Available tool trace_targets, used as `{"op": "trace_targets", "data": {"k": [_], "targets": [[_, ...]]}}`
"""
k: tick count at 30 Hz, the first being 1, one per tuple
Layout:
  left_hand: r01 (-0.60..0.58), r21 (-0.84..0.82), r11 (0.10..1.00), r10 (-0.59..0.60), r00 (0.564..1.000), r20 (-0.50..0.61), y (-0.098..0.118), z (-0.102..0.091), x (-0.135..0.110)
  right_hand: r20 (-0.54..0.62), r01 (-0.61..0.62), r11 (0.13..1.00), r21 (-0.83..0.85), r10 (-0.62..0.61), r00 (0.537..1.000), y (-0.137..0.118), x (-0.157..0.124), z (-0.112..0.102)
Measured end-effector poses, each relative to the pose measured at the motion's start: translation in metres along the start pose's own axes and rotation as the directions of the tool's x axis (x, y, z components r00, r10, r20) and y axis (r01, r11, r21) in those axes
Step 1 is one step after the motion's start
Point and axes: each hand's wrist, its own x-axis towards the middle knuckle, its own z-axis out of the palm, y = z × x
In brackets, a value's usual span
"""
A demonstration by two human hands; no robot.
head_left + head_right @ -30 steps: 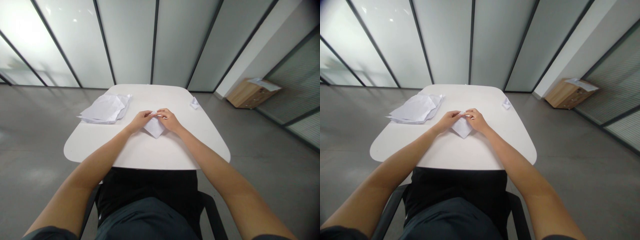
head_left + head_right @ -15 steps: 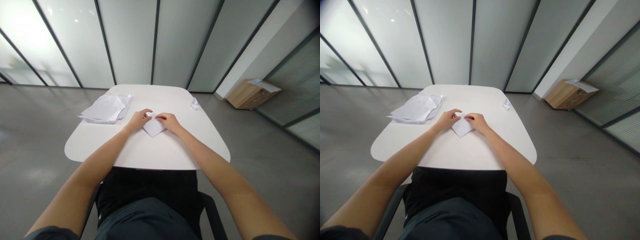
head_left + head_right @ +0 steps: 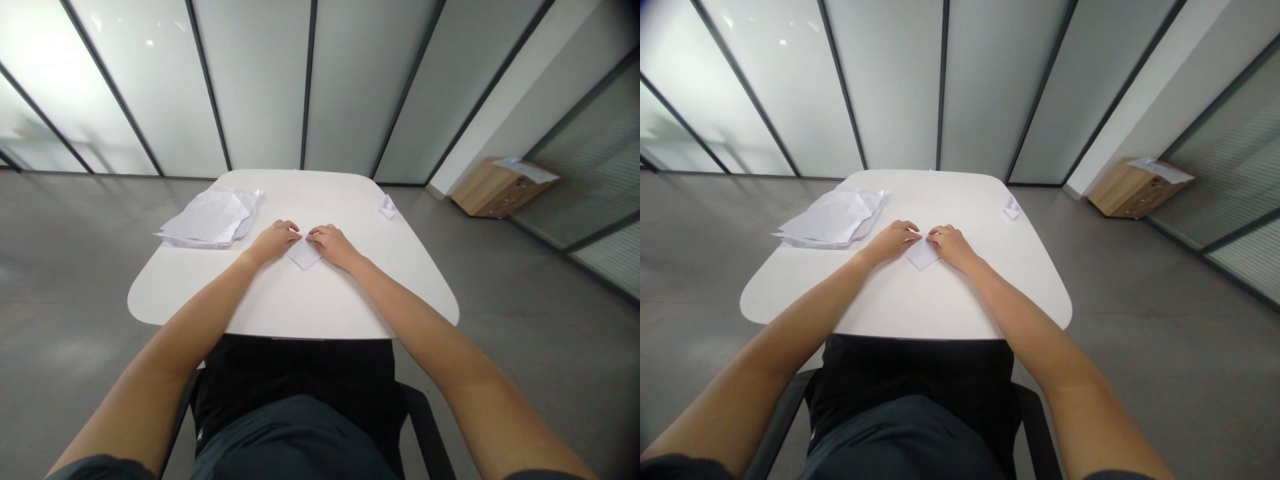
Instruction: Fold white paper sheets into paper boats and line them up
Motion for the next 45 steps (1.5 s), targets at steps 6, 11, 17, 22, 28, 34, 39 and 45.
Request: {"op": "trace_targets", "data": {"k": [6, 11, 17, 22, 28, 34, 39, 45], "targets": [[-0.037, -0.063, 0.997, 0.045, 0.991, 0.125, -0.007, -0.008, 0.002, 0.026, 0.069, 0.996, 0.051, -0.071, 0.997, 0.004, 0.002, -0.001], [-0.026, -0.089, 0.996, 0.043, 0.98, 0.196, -0.011, -0.018, -0.001, 0.047, 0.05, 0.991, 0.122, -0.057, 0.997, 0.016, -0.004, -0.004], [0.033, -0.044, 0.998, -0.026, 0.989, 0.144, -0.017, -0.015, -0.003, 0.044, -0.05, 0.996, 0.073, 0.047, 0.998, 0.03, -0.011, -0.009], [0.122, -0.037, 0.992, -0.121, 0.992, 0.038, -0.018, -0.007, -0.004, 0.049, -0.121, 0.993, -0.008, 0.122, 0.991, 0.029, -0.008, -0.007], [0.273, -0.15, 0.95, -0.279, 0.96, -0.019, -0.014, -0.004, -0.004, 0.032, -0.188, 0.982, 0.01, 0.188, 0.982, 0.027, -0.005, -0.003], [0.298, -0.162, 0.941, -0.305, 0.952, -0.018, -0.018, -0.005, -0.003, -0.005, -0.281, 0.959, 0.045, 0.282, 0.96, 0.028, -0.005, -0.003], [0.24, -0.133, 0.962, -0.235, 0.971, 0.048, -0.026, -0.009, -0.005, 0.029, -0.271, 0.962, 0.039, 0.27, 0.962, 0.026, -0.006, -0.009], [0.16, -0.197, 0.967, -0.141, 0.984, 0.109, -0.033, -0.016, -0.009, 0.028, -0.222, 0.973, 0.066, 0.22, 0.975, 0.027, -0.008, -0.014]]}}
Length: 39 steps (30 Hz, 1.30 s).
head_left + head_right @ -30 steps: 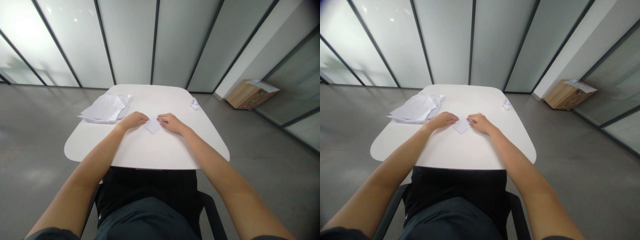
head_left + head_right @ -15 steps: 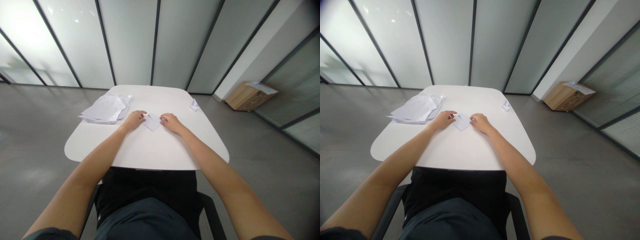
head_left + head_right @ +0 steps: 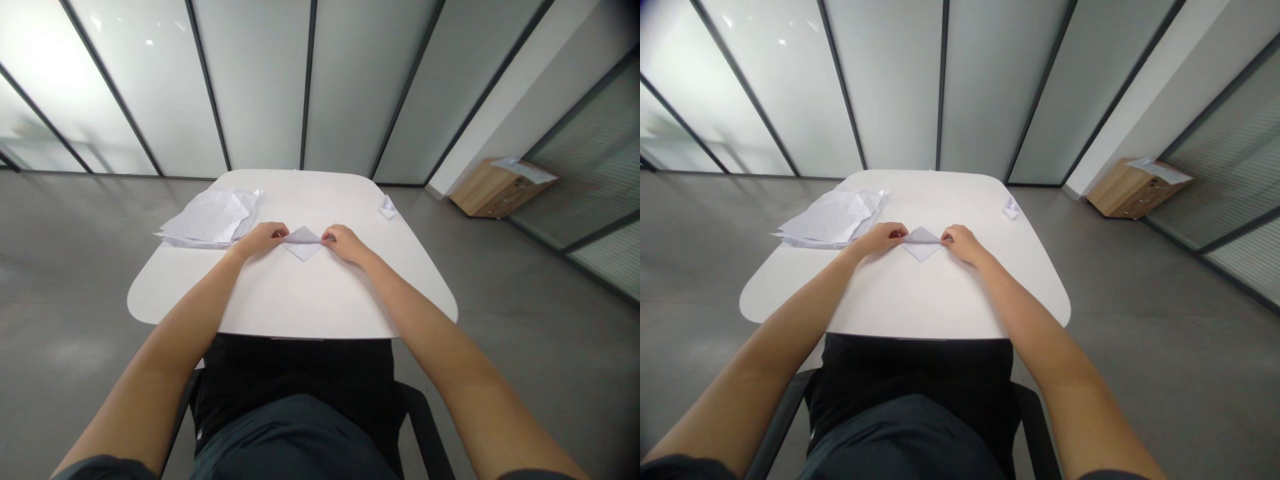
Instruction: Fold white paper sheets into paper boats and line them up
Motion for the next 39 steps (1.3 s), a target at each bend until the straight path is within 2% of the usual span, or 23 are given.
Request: {"op": "trace_targets", "data": {"k": [7, 12, 17, 20, 24, 26, 29, 34, 39], "targets": [[0.002, -0.048, 0.999, -0.001, 1.0, 0.025, 0.002, -0.005, -0.003, -0.011, 0.083, 0.995, 0.052, -0.083, 0.997, 0.004, -0.001, -0.003], [0.018, 0.013, 1.0, -0.018, 0.999, 0.026, 0.004, -0.007, -0.004, 0.001, 0.095, 0.989, 0.11, -0.096, 0.995, 0.009, -0.003, -0.004], [0.004, 0.016, 1.0, -0.005, 0.998, 0.058, 0.001, -0.01, -0.003, 0.004, 0.107, 0.99, 0.087, -0.108, 0.994, 0.01, -0.002, -0.005], [-0.005, 0.094, 0.996, 0.0, 0.998, 0.062, 0.009, -0.011, -0.004, 0.023, 0.142, 0.99, 0.024, -0.143, 0.989, 0.008, -0.001, -0.006], [-0.023, 0.301, 0.953, 0.028, 1.0, -0.01, 0.03, -0.006, -0.005, 0.044, 0.221, 0.967, -0.129, -0.217, 0.975, 0.0, -0.004, -0.007], [-0.029, 0.349, 0.936, 0.036, 0.999, -0.014, 0.038, -0.002, -0.005, 0.049, 0.245, 0.951, -0.188, -0.24, 0.969, -0.006, -0.006, -0.008], [-0.097, 0.324, 0.941, 0.09, 0.995, 0.036, 0.043, 0.002, -0.003, 0.06, 0.289, 0.935, -0.207, -0.283, 0.957, -0.014, -0.008, -0.009], [-0.256, 0.22, 0.941, 0.237, 0.965, 0.109, 0.042, 0.002, -0.001, 0.103, 0.39, 0.91, -0.137, -0.379, 0.92, -0.021, -0.007, -0.008], [-0.241, 0.225, 0.944, 0.213, 0.967, 0.142, 0.042, 0.002, -0.001, 0.127, 0.363, 0.927, -0.097, -0.35, 0.928, -0.024, -0.007, -0.005]]}}
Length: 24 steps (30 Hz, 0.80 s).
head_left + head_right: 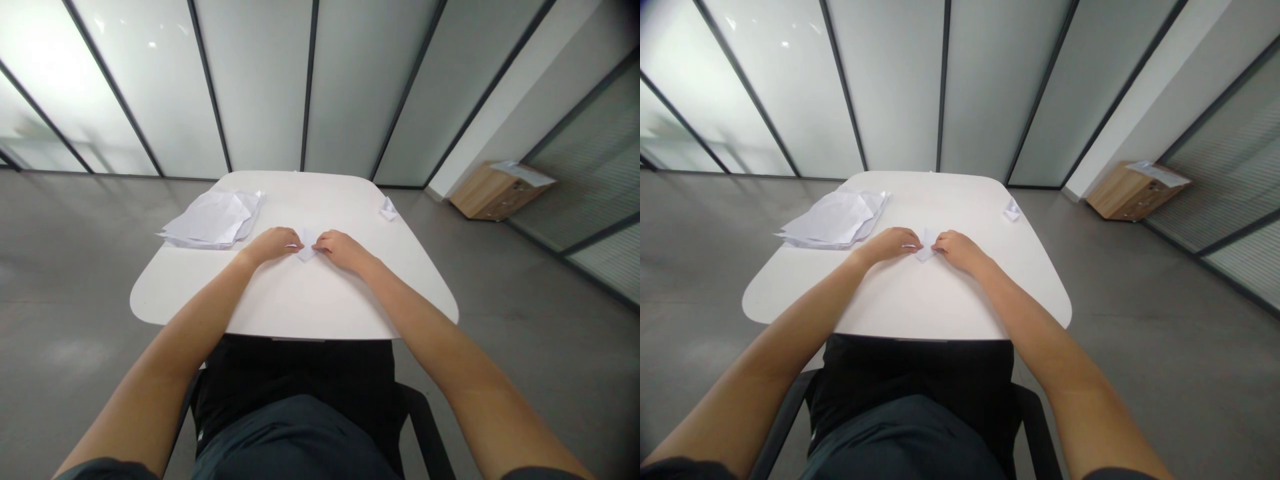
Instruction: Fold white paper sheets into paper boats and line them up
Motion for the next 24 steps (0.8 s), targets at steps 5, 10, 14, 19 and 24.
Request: {"op": "trace_targets", "data": {"k": [5, 10, 14, 19, 24], "targets": [[0.02, 0.016, 1.0, -0.02, 1.0, 0.001, 0.001, 0.0, -0.003, 0.001, -0.044, 0.999, -0.011, 0.044, 0.999, -0.002, -0.001, 0.0], [0.064, -0.004, 0.998, -0.064, 0.997, -0.031, 0.004, 0.002, -0.003, -0.007, -0.029, 1.0, -0.007, 0.029, 1.0, -0.001, 0.0, 0.002], [0.108, 0.001, 0.994, -0.107, 0.992, -0.073, 0.005, 0.005, -0.002, -0.038, -0.007, 0.999, 0.034, 0.009, 0.999, -0.001, 0.001, 0.003], [0.226, 0.027, 0.974, -0.222, 0.971, -0.093, 0.002, 0.005, -0.003, -0.076, 0.004, 0.992, 0.128, 0.006, 0.997, 0.003, -0.002, 0.002], [0.099, -0.066, 0.993, -0.099, 0.995, 0.005, -0.009, 0.002, -0.004, -0.076, -0.002, 0.989, 0.148, 0.013, 0.997, 0.011, -0.003, 0.006]]}}
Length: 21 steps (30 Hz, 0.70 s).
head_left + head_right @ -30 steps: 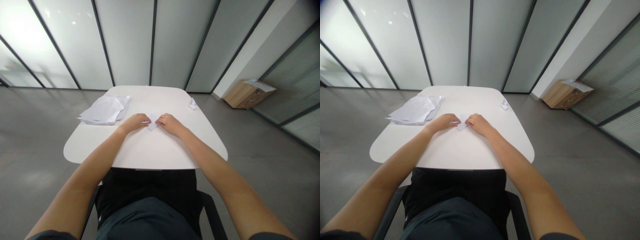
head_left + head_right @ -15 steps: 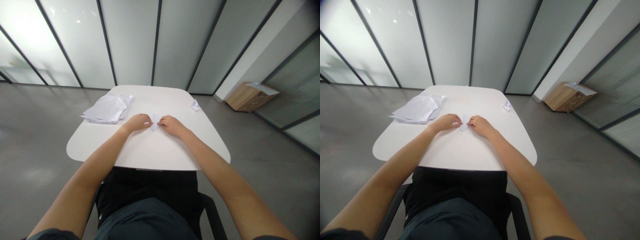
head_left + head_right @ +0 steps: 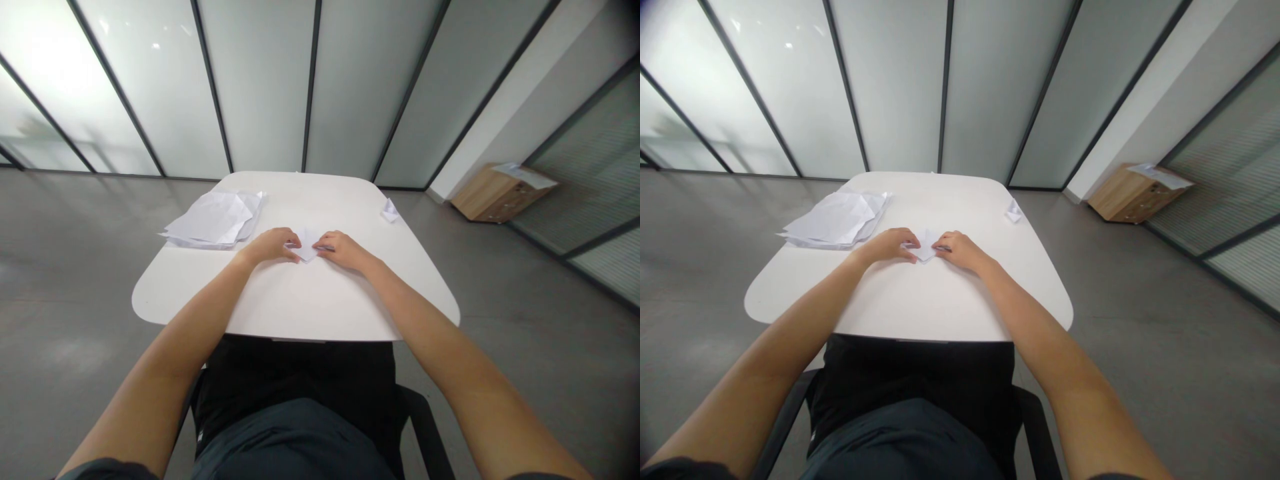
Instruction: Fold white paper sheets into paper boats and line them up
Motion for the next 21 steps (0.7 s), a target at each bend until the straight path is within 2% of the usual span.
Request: {"op": "trace_targets", "data": {"k": [4, 14, 21], "targets": [[-0.045, -0.015, 0.999, 0.045, 0.999, 0.005, -0.0033, -0.0014, 0.0003, -0.001, 0.005, 1.0, -0.008, -0.005, 1.0, 0.0012, 0.0013, 0.0021], [0.0, -0.049, 0.999, -0.003, 0.999, -0.051, 0.0005, -0.0024, -0.0026, 0.006, -0.01, 1.0, -0.012, 0.01, 1.0, -0.0065, -0.0017, -0.0027], [0.033, -0.056, 0.998, -0.037, 0.996, -0.079, 0.0016, -0.0026, -0.0021, -0.01, -0.022, 0.998, -0.06, 0.021, 1.0, -0.0069, 0.0024, 0.0017]]}}
